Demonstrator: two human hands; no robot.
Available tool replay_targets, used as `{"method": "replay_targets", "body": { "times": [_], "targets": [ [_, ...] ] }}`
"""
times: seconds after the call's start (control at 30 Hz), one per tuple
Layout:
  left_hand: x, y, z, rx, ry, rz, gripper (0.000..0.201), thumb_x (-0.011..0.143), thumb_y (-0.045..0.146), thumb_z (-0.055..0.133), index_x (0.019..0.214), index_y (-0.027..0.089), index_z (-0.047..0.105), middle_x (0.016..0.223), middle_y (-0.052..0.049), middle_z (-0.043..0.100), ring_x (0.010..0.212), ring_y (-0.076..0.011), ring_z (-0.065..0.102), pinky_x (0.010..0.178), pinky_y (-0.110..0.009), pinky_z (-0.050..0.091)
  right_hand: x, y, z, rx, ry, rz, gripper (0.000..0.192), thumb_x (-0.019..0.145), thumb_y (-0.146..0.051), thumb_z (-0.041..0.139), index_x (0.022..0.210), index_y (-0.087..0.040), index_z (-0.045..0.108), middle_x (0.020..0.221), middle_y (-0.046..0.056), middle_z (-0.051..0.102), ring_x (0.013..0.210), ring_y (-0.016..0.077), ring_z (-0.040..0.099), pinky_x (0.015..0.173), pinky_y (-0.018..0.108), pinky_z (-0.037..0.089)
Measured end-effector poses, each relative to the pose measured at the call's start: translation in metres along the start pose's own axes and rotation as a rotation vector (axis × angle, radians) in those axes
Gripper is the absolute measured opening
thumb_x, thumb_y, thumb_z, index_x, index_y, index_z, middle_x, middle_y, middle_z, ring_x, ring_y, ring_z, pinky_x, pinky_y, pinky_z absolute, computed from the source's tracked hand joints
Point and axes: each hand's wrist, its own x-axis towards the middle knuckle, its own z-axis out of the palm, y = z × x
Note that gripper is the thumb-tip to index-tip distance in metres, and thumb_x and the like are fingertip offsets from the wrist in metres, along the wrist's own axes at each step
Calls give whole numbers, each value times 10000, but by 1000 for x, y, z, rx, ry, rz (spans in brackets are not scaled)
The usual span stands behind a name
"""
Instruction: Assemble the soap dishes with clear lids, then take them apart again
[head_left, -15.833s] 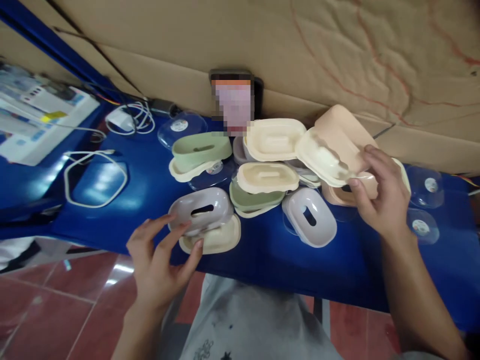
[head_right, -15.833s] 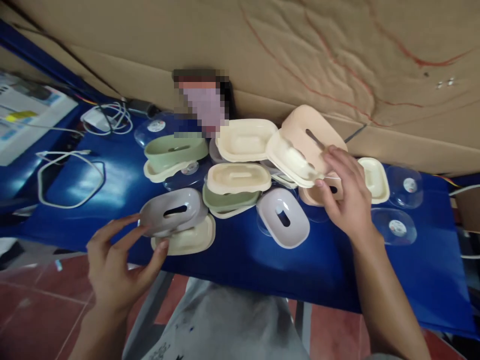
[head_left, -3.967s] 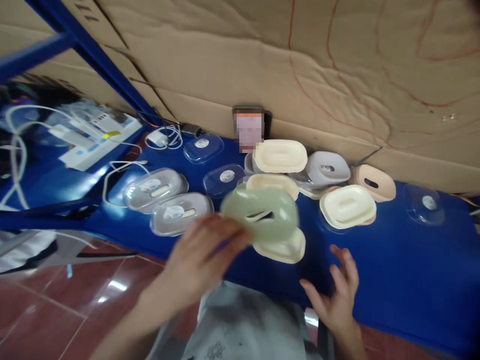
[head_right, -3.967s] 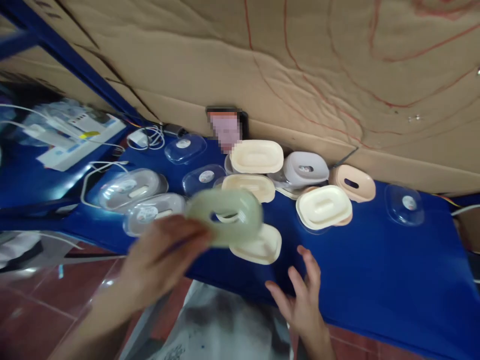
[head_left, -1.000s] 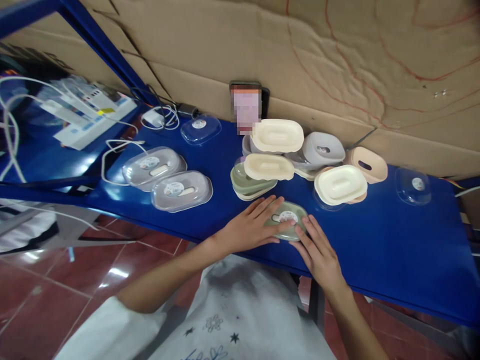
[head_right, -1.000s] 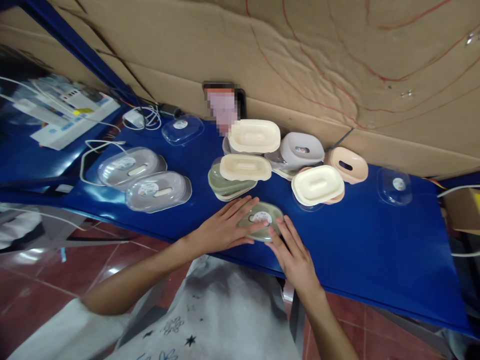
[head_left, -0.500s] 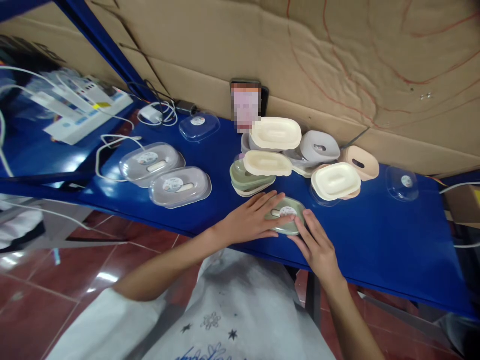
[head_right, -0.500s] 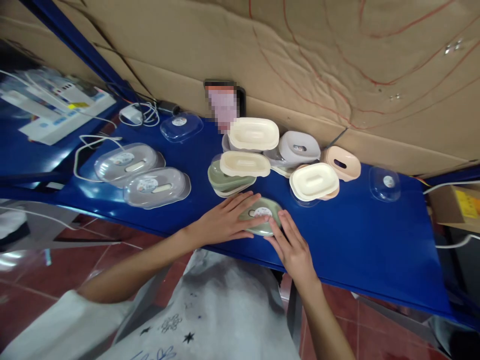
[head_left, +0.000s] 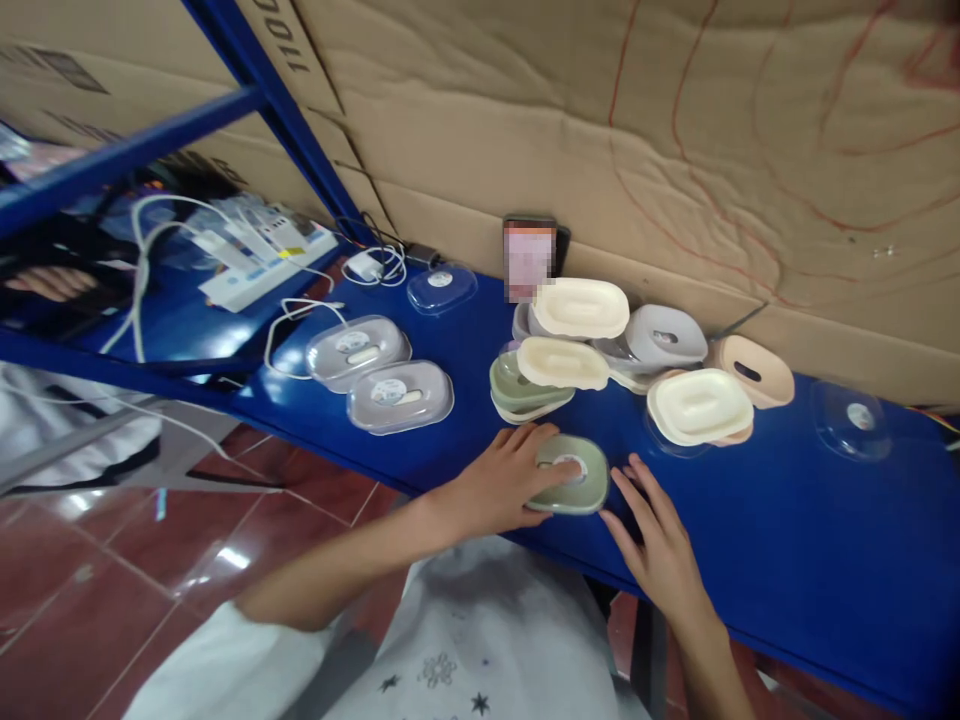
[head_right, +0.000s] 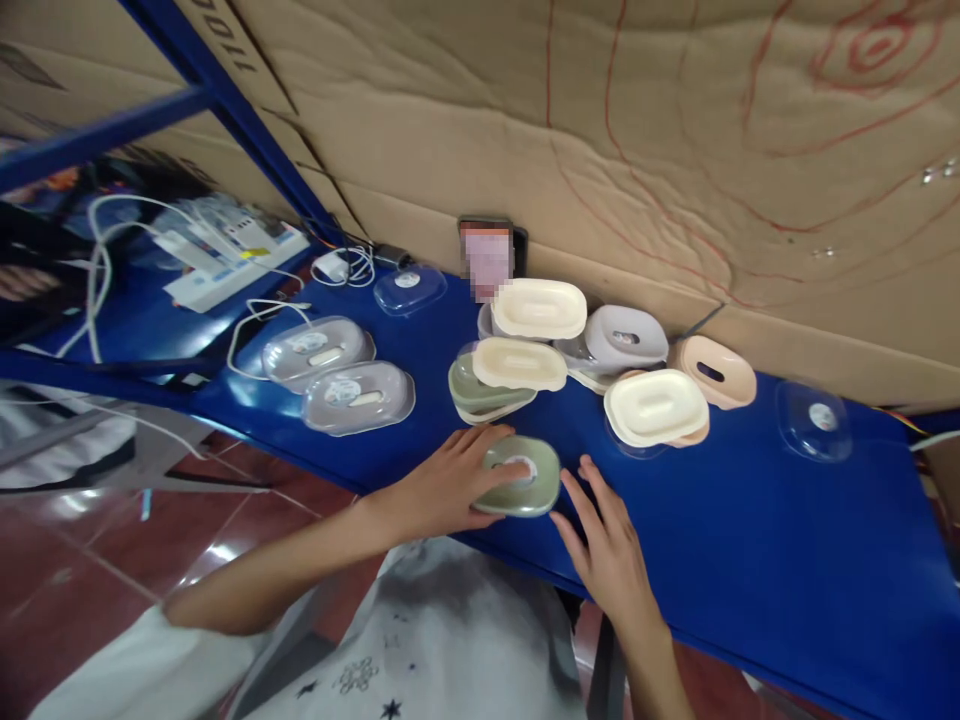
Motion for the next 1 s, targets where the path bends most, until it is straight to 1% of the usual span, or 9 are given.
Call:
{"method": "replay_targets", "body": {
  "times": [0.17,0.27,0.33,0.47,0.6,0.7,0.8,0.9,1.0],
  "targets": [
    [-33,-18,-62,-95,184,-105,733,852,475,865,1482,315,526,1599,-149,490,1392,-363,603,1096,-551,583,-5,4,2,48,39,43,613,1086,-292,619,1672,-334,444,1674,130,509,1364,315,684,1046,502,658],
    [-34,-68,-105,29,364,-292,715,885,473,829,1483,313,472,1576,-139,496,1414,-367,577,1158,-595,537,-4,7,4,72,38,59,545,1091,-297,609,1626,-313,506,1665,123,521,1341,289,696,1052,473,648],
    [-22,-110,-121,115,368,-397,746,876,508,818,1487,283,453,1543,-152,510,1439,-391,539,1202,-618,486,-2,8,5,58,22,54,499,1096,-311,599,1592,-304,543,1646,115,547,1366,295,680,1059,477,636],
    [13,-172,-114,129,118,-562,791,862,526,771,1508,198,453,1506,-197,516,1421,-459,527,1174,-653,467,-1,10,7,29,-2,29,414,1109,-334,572,1518,-283,612,1582,98,617,1377,283,674,1043,434,631],
    [25,-187,-99,26,-18,-559,885,821,686,743,1524,238,447,1478,-176,532,1363,-445,578,1122,-635,505,-4,10,7,14,2,23,388,1110,-317,570,1489,-268,635,1543,83,655,1340,259,699,1043,410,628],
    [26,-194,-109,-7,-23,-531,664,949,748,561,1437,298,525,1431,-111,591,1314,-355,634,1117,-547,533,7,5,-3,8,-4,-36,398,1097,-254,578,1491,-254,640,1497,74,694,1315,248,714,1039,397,625],
    [36,-218,-129,65,72,-523,494,1058,611,400,1318,238,595,1380,-123,626,1296,-317,638,1163,-527,498,40,-1,-17,-7,-35,-185,459,1082,-177,582,1535,-244,605,1505,66,694,1370,235,681,1136,411,574],
    [53,-253,-140,105,63,-519,539,957,576,605,1321,178,599,1363,-155,652,1257,-334,646,1144,-546,510,92,-5,-23,-75,-17,-269,568,1081,-167,593,1635,-243,491,1553,78,658,1439,239,630,1245,456,482],
    [66,-278,-137,115,84,-446,599,868,589,751,1267,162,618,1266,-99,723,1145,-256,678,1099,-448,554,142,-3,-14,-149,-25,-251,596,1099,-232,584,1674,-227,428,1569,108,642,1438,271,627,1245,493,463]
  ]
}}
